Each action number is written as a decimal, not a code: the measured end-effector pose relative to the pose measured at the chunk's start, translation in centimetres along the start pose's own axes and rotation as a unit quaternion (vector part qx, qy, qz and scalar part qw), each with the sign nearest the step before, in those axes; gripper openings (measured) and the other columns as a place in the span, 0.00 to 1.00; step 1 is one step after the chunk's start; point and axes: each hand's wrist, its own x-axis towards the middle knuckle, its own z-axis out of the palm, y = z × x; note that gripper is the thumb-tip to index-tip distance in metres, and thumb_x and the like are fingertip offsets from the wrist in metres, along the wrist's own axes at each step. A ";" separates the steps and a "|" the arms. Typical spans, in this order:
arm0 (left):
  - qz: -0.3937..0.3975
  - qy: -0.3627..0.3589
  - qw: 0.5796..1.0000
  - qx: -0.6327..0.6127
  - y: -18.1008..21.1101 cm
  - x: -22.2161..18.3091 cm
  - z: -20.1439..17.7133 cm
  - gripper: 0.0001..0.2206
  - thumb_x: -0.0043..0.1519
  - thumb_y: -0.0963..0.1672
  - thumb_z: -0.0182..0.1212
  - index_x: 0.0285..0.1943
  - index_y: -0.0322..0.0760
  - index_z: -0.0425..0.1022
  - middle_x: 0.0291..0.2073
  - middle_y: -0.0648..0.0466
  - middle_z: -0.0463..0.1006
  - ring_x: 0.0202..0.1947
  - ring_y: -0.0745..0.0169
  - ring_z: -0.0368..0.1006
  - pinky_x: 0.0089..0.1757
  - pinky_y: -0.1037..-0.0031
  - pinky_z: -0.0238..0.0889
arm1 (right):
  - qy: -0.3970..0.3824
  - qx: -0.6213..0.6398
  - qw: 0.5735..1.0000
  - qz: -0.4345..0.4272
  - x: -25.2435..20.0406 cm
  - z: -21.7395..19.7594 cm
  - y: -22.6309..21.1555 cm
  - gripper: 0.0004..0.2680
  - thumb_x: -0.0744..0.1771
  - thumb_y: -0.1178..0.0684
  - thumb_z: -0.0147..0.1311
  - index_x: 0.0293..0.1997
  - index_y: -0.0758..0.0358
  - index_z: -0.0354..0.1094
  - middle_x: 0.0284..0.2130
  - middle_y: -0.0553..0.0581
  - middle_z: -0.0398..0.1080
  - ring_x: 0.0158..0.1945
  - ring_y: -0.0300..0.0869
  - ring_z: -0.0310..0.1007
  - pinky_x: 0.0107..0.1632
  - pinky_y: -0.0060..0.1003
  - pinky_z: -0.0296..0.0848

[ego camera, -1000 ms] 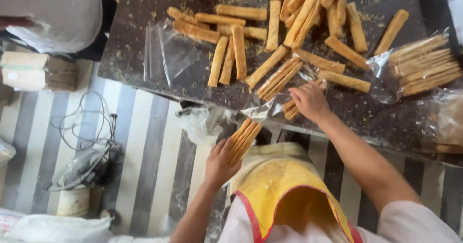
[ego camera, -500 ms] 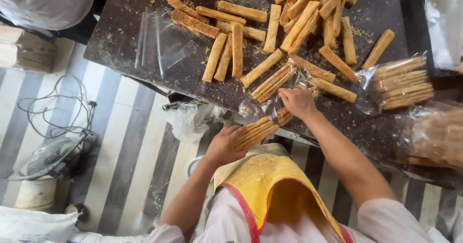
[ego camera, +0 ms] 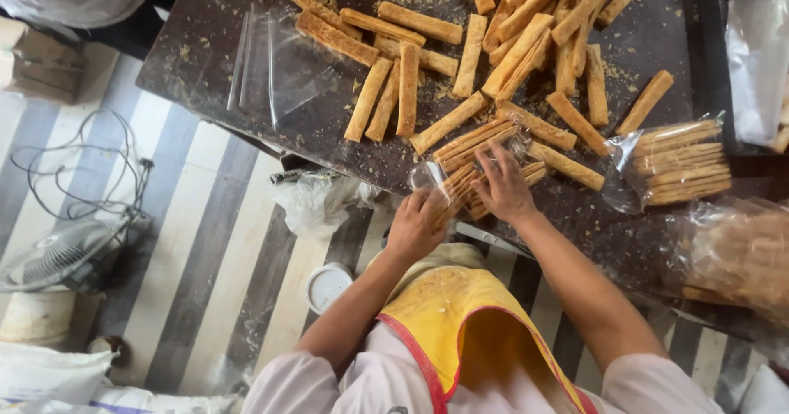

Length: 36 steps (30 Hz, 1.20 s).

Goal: The person gathers fried pastry sticks from a pile on the table, aligns them into a neat bundle by hand, and slides the bundle into a clear plastic bag, repeating with more sticks. A coworker across the table also bags sticks while the person works through the pile.

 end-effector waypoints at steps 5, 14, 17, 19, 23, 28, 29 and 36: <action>0.091 -0.009 0.995 0.027 -2.2 1.5 -0.3 0.28 0.50 0.45 0.71 0.62 0.43 0.72 0.61 0.47 0.71 0.61 0.43 0.68 0.60 0.57 0.63 | -0.109 0.012 0.994 0.003 0.0 -0.3 -0.3 0.26 0.72 0.32 0.34 0.79 0.52 0.44 0.76 0.58 0.45 0.79 0.51 0.40 0.77 0.57 0.39; 0.021 0.047 0.998 -0.033 0.3 3.6 1.7 0.29 0.52 0.44 0.71 0.64 0.34 0.71 0.61 0.42 0.70 0.62 0.38 0.66 0.60 0.56 0.63 | -0.117 -0.014 0.993 -0.023 0.5 -1.4 -1.3 0.25 0.71 0.34 0.38 0.77 0.52 0.49 0.76 0.57 0.44 0.80 0.49 0.36 0.76 0.60 0.29; -0.160 0.113 0.975 -0.105 1.4 1.1 1.4 0.23 0.55 0.45 0.69 0.59 0.35 0.72 0.55 0.44 0.71 0.50 0.45 0.70 0.50 0.60 0.68 | -0.101 0.012 0.995 -0.023 0.6 -1.1 -1.0 0.26 0.71 0.33 0.37 0.77 0.54 0.49 0.77 0.58 0.43 0.80 0.49 0.35 0.77 0.61 0.29; -0.310 0.128 0.927 -0.170 0.7 0.5 3.4 0.19 0.58 0.45 0.67 0.56 0.34 0.72 0.49 0.46 0.72 0.39 0.53 0.73 0.41 0.65 0.71 | -0.082 0.027 0.996 -0.028 0.6 -0.8 -0.8 0.26 0.71 0.33 0.37 0.77 0.54 0.49 0.77 0.58 0.43 0.81 0.50 0.35 0.77 0.61 0.29; -0.368 0.213 0.865 -0.268 -1.5 2.8 11.9 0.12 0.67 0.44 0.62 0.53 0.29 0.69 0.40 0.48 0.75 0.37 0.65 0.70 0.38 0.72 0.68 | -0.103 0.015 0.994 -0.030 0.4 -0.6 -0.7 0.27 0.71 0.32 0.36 0.77 0.53 0.45 0.77 0.59 0.41 0.80 0.50 0.34 0.76 0.62 0.27; -0.343 0.172 0.826 -0.413 1.5 6.4 13.2 0.16 0.65 0.45 0.58 0.58 0.35 0.65 0.36 0.54 0.73 0.31 0.66 0.69 0.33 0.73 0.66 | -0.196 -0.052 0.978 -0.040 0.8 -1.5 0.2 0.27 0.70 0.34 0.37 0.78 0.51 0.41 0.77 0.61 0.36 0.80 0.50 0.30 0.74 0.62 0.23; -0.358 0.189 0.786 -0.467 -0.1 5.7 13.9 0.15 0.68 0.47 0.56 0.59 0.34 0.68 0.37 0.53 0.72 0.32 0.66 0.66 0.34 0.75 0.64 | -0.157 -0.006 0.986 -0.055 0.7 -1.0 0.2 0.28 0.70 0.32 0.37 0.78 0.53 0.41 0.77 0.62 0.35 0.80 0.50 0.29 0.74 0.62 0.23; -0.352 0.183 0.867 -0.301 4.8 6.6 11.5 0.19 0.61 0.50 0.67 0.53 0.34 0.73 0.39 0.54 0.74 0.37 0.60 0.71 0.37 0.64 0.70 | -0.211 0.118 0.968 -0.069 1.5 -3.0 1.9 0.31 0.67 0.33 0.47 0.74 0.62 0.43 0.74 0.65 0.37 0.77 0.51 0.29 0.71 0.60 0.23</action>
